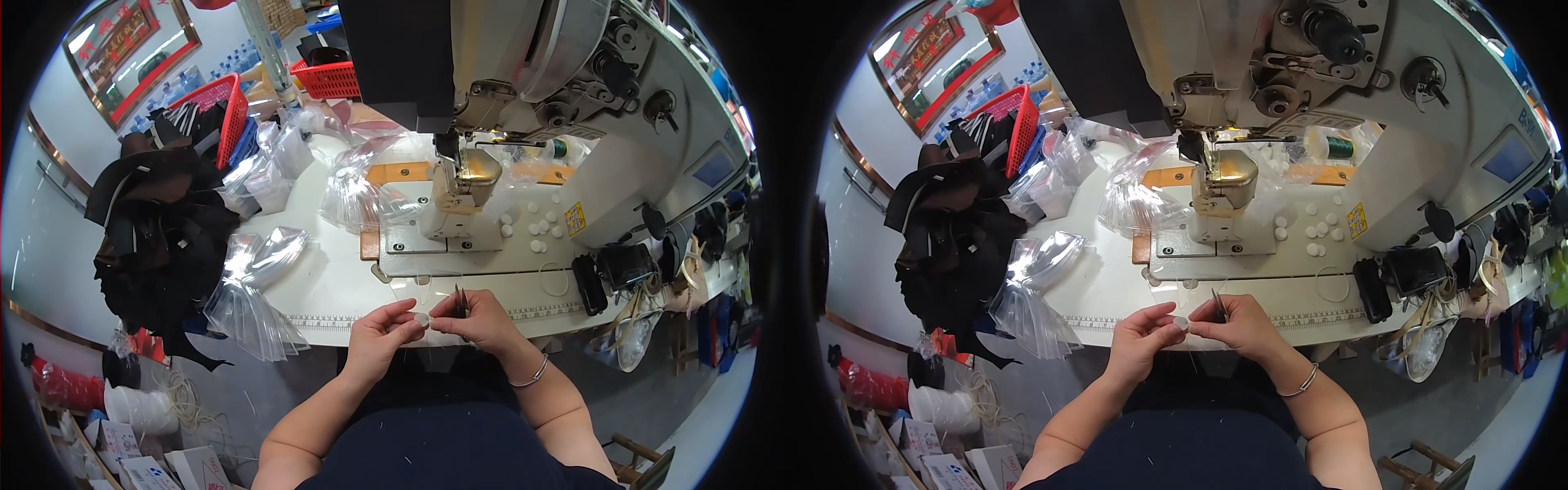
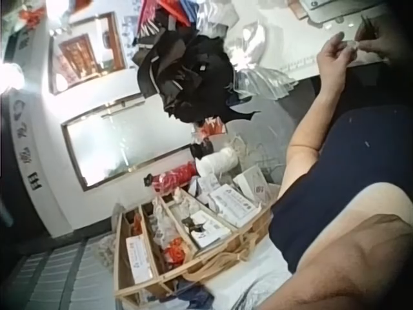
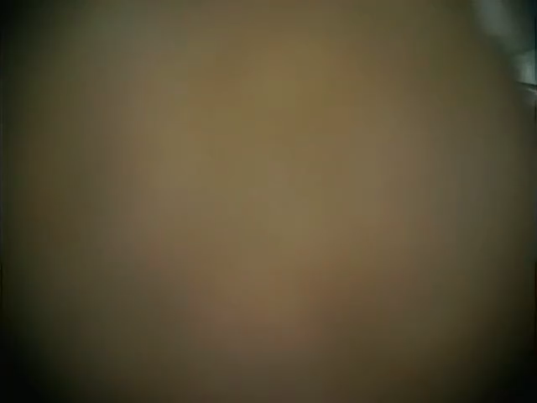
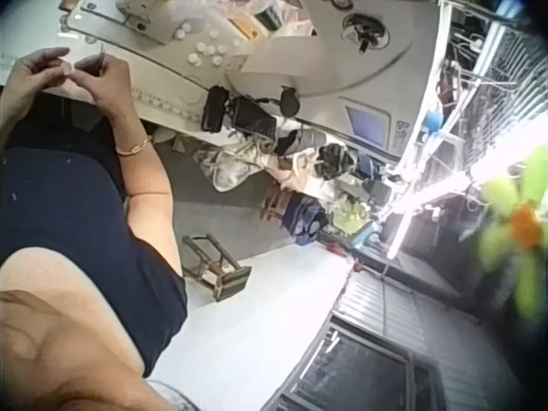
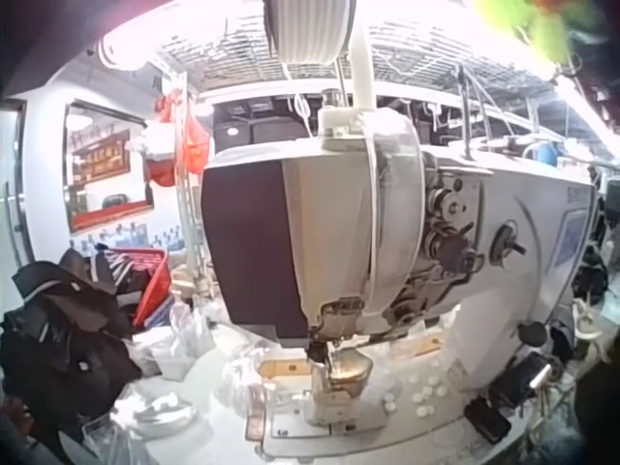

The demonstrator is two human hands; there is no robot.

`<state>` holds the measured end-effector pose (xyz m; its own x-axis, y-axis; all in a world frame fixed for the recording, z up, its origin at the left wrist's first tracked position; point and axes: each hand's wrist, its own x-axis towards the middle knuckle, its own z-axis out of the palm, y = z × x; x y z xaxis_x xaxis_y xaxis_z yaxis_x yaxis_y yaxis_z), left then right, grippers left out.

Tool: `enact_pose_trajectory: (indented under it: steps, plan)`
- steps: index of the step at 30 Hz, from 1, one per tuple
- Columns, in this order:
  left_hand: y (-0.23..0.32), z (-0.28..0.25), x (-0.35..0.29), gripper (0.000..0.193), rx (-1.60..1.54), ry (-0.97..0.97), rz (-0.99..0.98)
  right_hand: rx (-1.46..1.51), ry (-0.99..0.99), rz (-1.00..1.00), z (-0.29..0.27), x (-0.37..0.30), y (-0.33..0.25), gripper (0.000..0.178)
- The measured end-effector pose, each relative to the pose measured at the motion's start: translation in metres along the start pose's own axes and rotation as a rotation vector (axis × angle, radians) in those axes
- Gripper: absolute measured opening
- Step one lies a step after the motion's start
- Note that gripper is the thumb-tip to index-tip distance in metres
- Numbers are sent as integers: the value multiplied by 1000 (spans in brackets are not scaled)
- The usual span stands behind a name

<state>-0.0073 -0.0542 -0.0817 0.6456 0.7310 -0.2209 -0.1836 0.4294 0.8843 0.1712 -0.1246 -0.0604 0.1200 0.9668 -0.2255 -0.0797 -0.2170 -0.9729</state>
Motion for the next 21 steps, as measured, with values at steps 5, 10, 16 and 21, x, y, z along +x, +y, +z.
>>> enact_pose_trajectory:
  steps: [5, 10, 16, 21]
  plan:
    - [-1, 2, 0, 35, -11, 0, -18, -12, -3, 5, -2, -1, 3, 19]
    - [-4, 1, -1, 38, -35, -14, -7, -13, -2, 17, -2, -2, 1, 19]
    - [-4, 3, -1, 38, -37, -10, -5, -34, -9, 7, -3, -1, 1, 20]
    - [-5, 3, 0, 38, -31, -7, 5, -33, -7, 17, -2, -1, -1, 20]
